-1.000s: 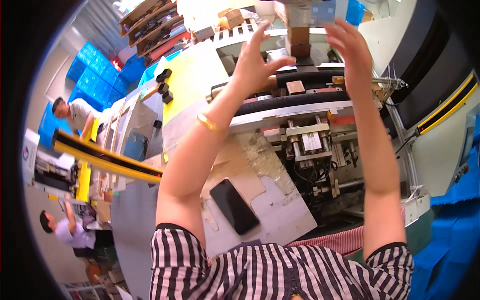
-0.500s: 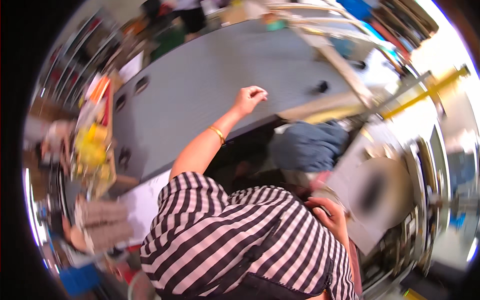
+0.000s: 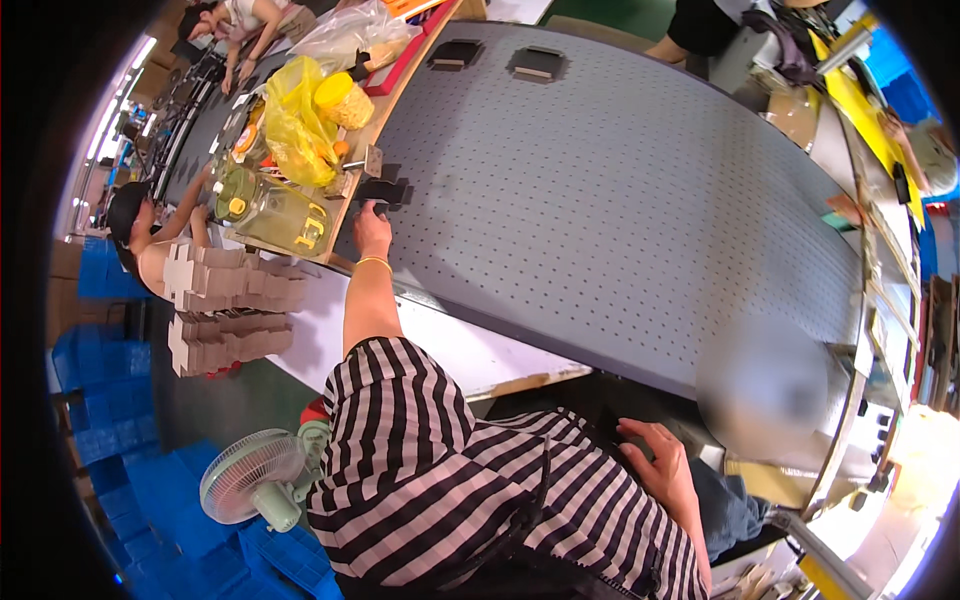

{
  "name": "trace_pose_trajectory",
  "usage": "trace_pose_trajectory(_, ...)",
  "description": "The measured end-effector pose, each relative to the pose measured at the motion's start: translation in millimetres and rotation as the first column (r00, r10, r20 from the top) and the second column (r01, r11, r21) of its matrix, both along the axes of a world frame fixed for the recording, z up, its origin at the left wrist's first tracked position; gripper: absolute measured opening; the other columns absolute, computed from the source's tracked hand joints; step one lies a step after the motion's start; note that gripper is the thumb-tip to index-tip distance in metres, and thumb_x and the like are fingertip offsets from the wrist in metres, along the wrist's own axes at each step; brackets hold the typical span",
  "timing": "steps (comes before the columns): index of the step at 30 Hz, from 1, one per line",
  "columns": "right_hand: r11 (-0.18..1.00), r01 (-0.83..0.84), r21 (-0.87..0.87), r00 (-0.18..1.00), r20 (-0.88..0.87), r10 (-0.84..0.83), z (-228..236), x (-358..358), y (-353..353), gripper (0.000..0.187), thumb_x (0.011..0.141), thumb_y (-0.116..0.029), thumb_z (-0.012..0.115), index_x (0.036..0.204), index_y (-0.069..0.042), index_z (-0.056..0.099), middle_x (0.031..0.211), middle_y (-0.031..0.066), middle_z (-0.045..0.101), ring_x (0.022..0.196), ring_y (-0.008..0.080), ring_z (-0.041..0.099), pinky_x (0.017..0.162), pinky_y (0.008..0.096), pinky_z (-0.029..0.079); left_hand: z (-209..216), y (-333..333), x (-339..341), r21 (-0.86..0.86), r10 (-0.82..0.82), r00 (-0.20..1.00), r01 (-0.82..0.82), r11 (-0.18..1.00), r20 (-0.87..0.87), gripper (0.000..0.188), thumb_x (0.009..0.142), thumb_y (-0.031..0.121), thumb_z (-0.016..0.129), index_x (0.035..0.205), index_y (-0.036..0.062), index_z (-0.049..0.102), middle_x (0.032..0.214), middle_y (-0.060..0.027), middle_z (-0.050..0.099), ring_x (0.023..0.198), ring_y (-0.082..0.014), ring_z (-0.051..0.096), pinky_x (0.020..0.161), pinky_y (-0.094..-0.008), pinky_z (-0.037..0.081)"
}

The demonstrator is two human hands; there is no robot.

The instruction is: Folding cardboard components and feeding them into an industrial manufacturing machine.

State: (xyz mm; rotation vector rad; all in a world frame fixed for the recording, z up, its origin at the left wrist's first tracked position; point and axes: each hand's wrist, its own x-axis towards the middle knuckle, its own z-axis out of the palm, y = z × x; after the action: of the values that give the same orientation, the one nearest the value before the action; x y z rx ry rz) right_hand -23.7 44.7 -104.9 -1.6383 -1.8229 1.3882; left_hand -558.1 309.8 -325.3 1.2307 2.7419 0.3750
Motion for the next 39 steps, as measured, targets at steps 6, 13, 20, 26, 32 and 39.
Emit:
trace_pose_trajectory(6, 0.995, -0.095, 0.017, 0.995, 0.019, 0.095, -9.8, -11.9, 28.0, 0.035, 0.084, -0.010, 0.068, 0.117, 0.000, 0.063, 0.104, 0.0154, 0.068, 0.099, 0.0299, 0.065, 0.087, 0.0376, 0.050, -29.7, 11.4, -43.4, 0.036, -0.238, 0.876, 0.278, 0.960, -0.420, 0.036, 0.087, 0.013, 0.064, 0.122, 0.0172, 0.063, 0.123, -0.0171, 0.062, 0.111, -0.0363, 0.061, 0.094, -0.0456, 0.051)
trace_pose_trajectory(13, 0.991, -0.057, 0.121, 0.997, 0.065, 0.049, -14.7, -7.7, -17.2, 0.034, 0.085, -0.017, 0.069, 0.115, -0.001, 0.064, 0.101, 0.0160, 0.069, 0.096, 0.0333, 0.064, 0.086, 0.0402, 0.051, -0.6, 41.0, 77.3, 0.186, -0.535, 0.792, 0.502, 0.845, 0.294, 0.012, 0.086, 0.013, 0.065, 0.087, 0.0065, 0.075, 0.072, -0.0086, 0.071, 0.067, -0.0237, 0.070, 0.062, -0.0369, 0.055)
trace_pose_trajectory(20, 0.754, 0.367, 0.546, 0.876, 0.071, -0.477, 34.9, 59.5, -125.1, 0.032, 0.083, -0.006, 0.065, 0.114, -0.001, 0.064, 0.110, 0.0153, 0.067, 0.104, 0.0314, 0.063, 0.092, 0.0380, 0.048, 177.4, -95.1, 408.6, 0.585, -0.770, -0.389, 0.811, -0.026, 0.506, 0.014, 0.083, 0.019, 0.076, 0.091, 0.0071, 0.073, 0.084, -0.0029, 0.068, 0.078, -0.0121, 0.062, 0.070, -0.0278, 0.049)
trace_pose_trajectory(26, 0.360, 0.560, 0.746, 0.536, 0.004, -0.844, 75.9, 99.6, -288.9, 0.041, 0.085, -0.011, 0.067, 0.124, -0.002, 0.059, 0.122, 0.0165, 0.062, 0.116, 0.0326, 0.055, 0.100, 0.0391, 0.042, 292.0, -290.4, 564.4, 0.659, -0.342, -0.912, 0.403, -0.635, 0.228, 0.015, 0.079, 0.019, 0.079, 0.084, 0.0088, 0.071, 0.088, -0.0033, 0.065, 0.082, -0.0179, 0.059, 0.071, -0.0313, 0.049)
trace_pose_trajectory(32, 0.219, 0.614, 0.759, 0.359, -0.021, -0.933, 73.6, 110.0, -456.8, 0.034, 0.086, -0.014, 0.068, 0.119, -0.006, 0.064, 0.117, 0.0137, 0.064, 0.112, 0.0303, 0.058, 0.098, 0.0401, 0.044, 342.8, -465.6, 659.6, 0.603, 0.061, -0.998, -0.028, -0.797, 0.034, 0.018, 0.076, 0.016, 0.082, 0.088, 0.0067, 0.072, 0.089, -0.0073, 0.066, 0.083, -0.0218, 0.064, 0.074, -0.0330, 0.051)
trace_pose_trajectory(39, -0.031, 0.716, 0.697, 0.139, -0.186, -0.973, 74.1, 127.1, -559.5, 0.045, 0.085, -0.016, 0.072, 0.127, -0.004, 0.060, 0.117, 0.0094, 0.065, 0.110, 0.0248, 0.056, 0.098, 0.0358, 0.043, 351.8, -574.3, 733.8, 0.433, 0.297, -0.939, -0.198, -0.879, 0.173, 0.023, 0.074, 0.017, 0.083, 0.094, 0.0119, 0.072, 0.106, -0.0078, 0.064, 0.103, -0.0244, 0.058, 0.087, -0.0368, 0.047)
